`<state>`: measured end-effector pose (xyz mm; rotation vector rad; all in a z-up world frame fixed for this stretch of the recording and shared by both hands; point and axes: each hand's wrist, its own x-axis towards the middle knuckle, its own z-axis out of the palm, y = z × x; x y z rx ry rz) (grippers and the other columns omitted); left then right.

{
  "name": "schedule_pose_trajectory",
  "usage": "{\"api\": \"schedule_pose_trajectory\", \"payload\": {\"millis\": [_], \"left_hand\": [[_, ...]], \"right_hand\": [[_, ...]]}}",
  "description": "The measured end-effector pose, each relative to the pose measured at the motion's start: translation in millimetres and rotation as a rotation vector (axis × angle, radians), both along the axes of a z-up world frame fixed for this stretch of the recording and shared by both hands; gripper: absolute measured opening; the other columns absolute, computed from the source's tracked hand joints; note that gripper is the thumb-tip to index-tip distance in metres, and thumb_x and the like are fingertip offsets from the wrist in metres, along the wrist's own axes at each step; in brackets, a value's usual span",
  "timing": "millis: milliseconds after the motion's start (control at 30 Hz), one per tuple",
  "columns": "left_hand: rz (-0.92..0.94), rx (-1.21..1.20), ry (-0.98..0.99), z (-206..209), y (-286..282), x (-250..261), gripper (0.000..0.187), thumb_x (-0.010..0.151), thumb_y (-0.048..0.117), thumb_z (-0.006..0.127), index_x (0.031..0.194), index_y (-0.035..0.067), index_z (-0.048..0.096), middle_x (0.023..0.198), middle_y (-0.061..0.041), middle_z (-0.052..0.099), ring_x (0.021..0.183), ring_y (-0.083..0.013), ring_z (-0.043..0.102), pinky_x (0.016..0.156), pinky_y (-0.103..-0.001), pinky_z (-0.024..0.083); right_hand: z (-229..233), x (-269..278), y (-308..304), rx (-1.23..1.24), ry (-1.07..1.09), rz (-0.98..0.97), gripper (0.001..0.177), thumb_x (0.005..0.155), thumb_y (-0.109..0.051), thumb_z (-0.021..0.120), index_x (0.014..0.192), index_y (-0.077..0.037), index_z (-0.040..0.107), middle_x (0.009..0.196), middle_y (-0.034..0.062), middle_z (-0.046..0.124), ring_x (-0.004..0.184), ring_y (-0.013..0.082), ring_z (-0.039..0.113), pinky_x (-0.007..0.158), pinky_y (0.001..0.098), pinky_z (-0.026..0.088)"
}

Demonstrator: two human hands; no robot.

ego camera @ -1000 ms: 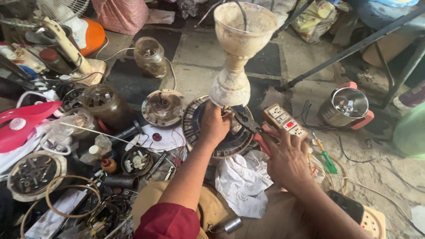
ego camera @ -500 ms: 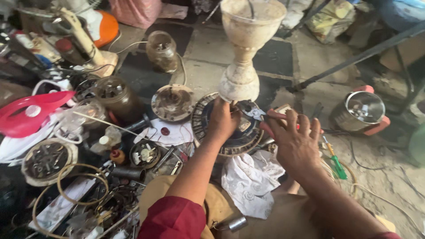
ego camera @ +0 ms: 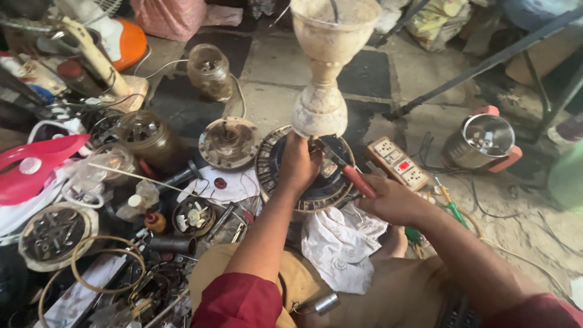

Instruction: The person disassembles the housing of a ceiling fan motor and cuts a wire using pliers.

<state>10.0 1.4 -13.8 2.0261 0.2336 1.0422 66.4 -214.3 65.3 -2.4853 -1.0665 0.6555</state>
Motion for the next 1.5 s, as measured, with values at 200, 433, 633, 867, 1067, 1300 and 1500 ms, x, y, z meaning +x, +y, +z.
{"api": "schedule_pose_trajectory", "payload": {"millis": [200, 433, 633, 867, 1067, 1300, 1500], "left_hand": [[0.025, 0.062, -0.032, 2.7, 2.1, -0.3, 0.060, 0.081, 0.000, 0.072, 0.138, 0.005, 0.052, 0.122, -0.025, 0.060, 0.114, -0.0471, 0.060, 0.096, -0.049, 0.050], [0.006, -0.004, 0.009, 3.7, 1.6, -0.4, 0.061, 0.080, 0.000, 0.073, 0.138, 0.004, 0.052, 0.123, -0.026, 0.059, 0.113, -0.0449, 0.062, 0.095, -0.047, 0.052], [0.008, 0.043, -0.021, -1.1, 3.6, 0.6, 0.064, 0.080, 0.000, 0.074, 0.140, 0.001, 0.051, 0.126, -0.028, 0.058, 0.117, -0.0483, 0.059, 0.099, -0.049, 0.049], [0.013, 0.034, 0.006, -3.2, 4.8, 1.3, 0.061, 0.085, 0.004, 0.074, 0.141, 0.002, 0.050, 0.129, -0.027, 0.059, 0.121, -0.0480, 0.058, 0.103, -0.050, 0.047], [0.021, 0.022, 0.022, 0.7, 3.7, 1.6, 0.066, 0.078, 0.004, 0.076, 0.139, 0.001, 0.050, 0.127, -0.029, 0.057, 0.118, -0.0490, 0.057, 0.100, -0.050, 0.048], [0.014, 0.092, -0.062, 2.2, 3.8, -1.6, 0.063, 0.082, 0.001, 0.072, 0.141, 0.002, 0.051, 0.127, -0.028, 0.059, 0.117, -0.0491, 0.059, 0.101, -0.050, 0.049], [0.003, -0.051, 0.078, 1.8, 2.7, 1.2, 0.064, 0.078, 0.000, 0.071, 0.138, 0.004, 0.052, 0.121, -0.026, 0.059, 0.112, -0.0451, 0.062, 0.096, -0.048, 0.051]], "right_hand": [[5.8, -30.7, 5.2, -0.012, -0.665, 0.074, 0.076, 0.078, -0.018, 0.063, 0.151, -0.036, 0.052, 0.150, 0.0044, 0.047, 0.123, 0.0412, 0.050, 0.102, 0.0549, 0.041], [5.6, -19.0, 4.6, 0.004, -0.544, 0.038, 0.073, 0.078, -0.021, 0.068, 0.148, -0.026, 0.049, 0.145, 0.0146, 0.042, 0.121, 0.0444, 0.048, 0.101, 0.0564, 0.039], [4.0, -36.7, 5.4, -0.040, -0.895, 0.009, 0.063, 0.083, -0.022, 0.066, 0.146, -0.023, 0.055, 0.138, 0.0155, 0.047, 0.118, 0.0416, 0.052, 0.101, 0.0587, 0.039], [0.3, -7.7, 3.1, 0.203, -0.390, 0.077, 0.081, 0.071, -0.019, 0.072, 0.149, -0.023, 0.050, 0.145, 0.0231, 0.038, 0.125, 0.0486, 0.043, 0.101, 0.0564, 0.039], [12.5, -32.4, 4.4, -0.042, -0.681, 0.010, 0.081, 0.075, -0.015, 0.064, 0.151, -0.037, 0.050, 0.143, 0.0120, 0.045, 0.117, 0.0399, 0.049, 0.101, 0.0541, 0.040], [27.1, -42.7, 8.9, -0.224, -1.082, 0.084, 0.061, 0.090, -0.018, 0.057, 0.150, -0.021, 0.045, 0.132, 0.0167, 0.049, 0.118, 0.0371, 0.050, 0.096, 0.0522, 0.038], [1.5, -5.5, 1.8, -0.138, -0.486, 0.021, 0.086, 0.078, -0.019, 0.065, 0.159, -0.030, 0.037, 0.149, 0.0156, 0.039, 0.125, 0.0451, 0.048, 0.102, 0.0575, 0.041]]}}
